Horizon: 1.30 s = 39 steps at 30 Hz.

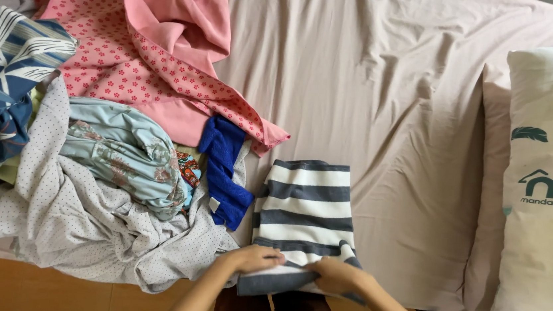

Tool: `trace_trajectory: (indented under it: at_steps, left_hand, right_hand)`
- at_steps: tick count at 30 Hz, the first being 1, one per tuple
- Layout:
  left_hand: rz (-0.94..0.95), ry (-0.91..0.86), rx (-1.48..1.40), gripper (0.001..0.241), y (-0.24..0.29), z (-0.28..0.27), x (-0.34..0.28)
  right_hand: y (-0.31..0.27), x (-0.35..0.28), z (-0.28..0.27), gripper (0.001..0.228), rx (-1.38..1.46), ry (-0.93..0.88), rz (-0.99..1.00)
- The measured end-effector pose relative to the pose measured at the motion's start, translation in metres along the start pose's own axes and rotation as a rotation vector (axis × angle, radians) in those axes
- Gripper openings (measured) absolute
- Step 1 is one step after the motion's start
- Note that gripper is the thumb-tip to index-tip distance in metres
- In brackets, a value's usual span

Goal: The person sits on the floor in front of a bed and folds several items of clothing by hand. They pick up a striped shirt, a blue floral shirt, and a white dotted shirt from a pile, fold each one neatly, and place them on the bed.

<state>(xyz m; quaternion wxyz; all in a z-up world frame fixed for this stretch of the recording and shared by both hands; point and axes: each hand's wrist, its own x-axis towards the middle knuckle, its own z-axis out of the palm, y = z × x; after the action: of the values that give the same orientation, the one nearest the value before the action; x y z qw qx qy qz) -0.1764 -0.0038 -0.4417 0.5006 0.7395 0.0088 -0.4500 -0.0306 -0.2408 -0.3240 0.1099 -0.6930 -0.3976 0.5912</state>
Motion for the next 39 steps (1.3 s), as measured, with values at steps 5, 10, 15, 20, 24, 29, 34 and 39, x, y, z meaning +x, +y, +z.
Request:
trace_trajectory:
  at_steps: [5, 10, 15, 20, 24, 29, 34, 39]
  left_hand:
    - [0.18, 0.231, -0.875, 0.073, -0.02, -0.056, -0.005]
    - [0.296, 0.647, -1.223, 0.064, -0.024, -0.058, 0.043]
    - [-0.265, 1.334, -0.382, 0.062, 0.019, -0.038, 0.063]
    - [-0.263, 1.575, -0.256, 0.046, 0.043, -0.004, 0.045]
    - [-0.187, 1.649, -0.064, 0.034, 0.022, 0.043, 0.047]
    - [-0.124, 1.637, 0.122, 0.033, 0.026, -0.021, 0.039]
    - [0.096, 1.639, 0.38, 0.036, 0.023, -0.063, 0.014]
    - [0.019, 1.489, 0.38, 0.04, 0.0, -0.045, 0.019]
  right_hand:
    - [0.015, 0.02, -0.078, 0.036, -0.076, 0.47, 0.011]
    - [0.041, 0.048, -0.115, 0.051, -0.206, 0.978, 0.119]
    - [0.135, 0.088, -0.044, 0.071, 0.361, 1.232, 0.443]
    - [0.108, 0.071, -0.012, 0.033, 0.4, 1.365, 0.532]
    - [0.075, 0.069, -0.014, 0.029, 0.363, 1.62, 0.457]
    - [0.083, 0.073, -0.034, 0.03, 0.449, 1.694, 0.501]
    - [0.086, 0.077, -0.03, 0.031, 0.436, 1.798, 0.512]
    - [0.111, 0.092, 0.015, 0.038, 0.476, 1.705, 0.689]
